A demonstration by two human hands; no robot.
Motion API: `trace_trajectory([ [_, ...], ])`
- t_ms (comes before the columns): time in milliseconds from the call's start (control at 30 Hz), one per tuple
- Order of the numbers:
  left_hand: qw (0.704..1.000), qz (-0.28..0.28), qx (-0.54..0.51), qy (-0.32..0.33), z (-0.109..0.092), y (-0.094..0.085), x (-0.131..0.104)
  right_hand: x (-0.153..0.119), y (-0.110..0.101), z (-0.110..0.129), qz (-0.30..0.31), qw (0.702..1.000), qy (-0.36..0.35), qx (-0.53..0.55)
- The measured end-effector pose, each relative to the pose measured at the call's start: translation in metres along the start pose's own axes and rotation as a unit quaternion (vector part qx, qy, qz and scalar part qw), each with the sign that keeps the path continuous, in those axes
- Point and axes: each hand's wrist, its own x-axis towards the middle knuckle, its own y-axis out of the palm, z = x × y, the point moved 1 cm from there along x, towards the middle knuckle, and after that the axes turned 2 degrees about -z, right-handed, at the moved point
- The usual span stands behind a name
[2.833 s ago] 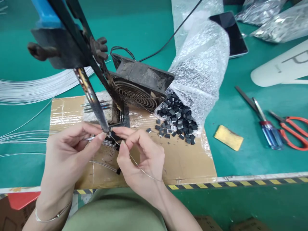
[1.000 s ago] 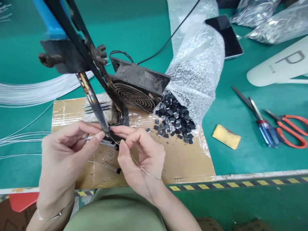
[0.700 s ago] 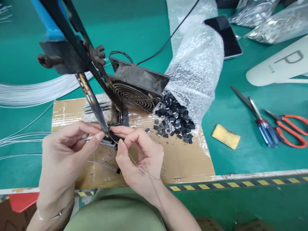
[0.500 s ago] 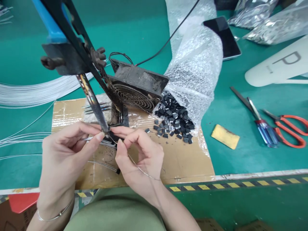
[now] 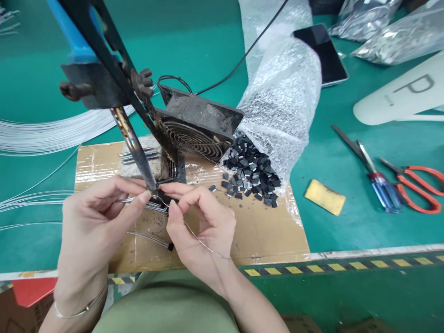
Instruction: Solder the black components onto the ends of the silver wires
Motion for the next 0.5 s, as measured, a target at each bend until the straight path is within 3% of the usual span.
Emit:
trace_trajectory([
  [500, 1.0, 0.009, -0.009, -0.002, -0.0019, 0.0013, 0.0007, -0.001, 0.0003, 0.0001, -0.004, 1.0, 0.005, -0.003],
])
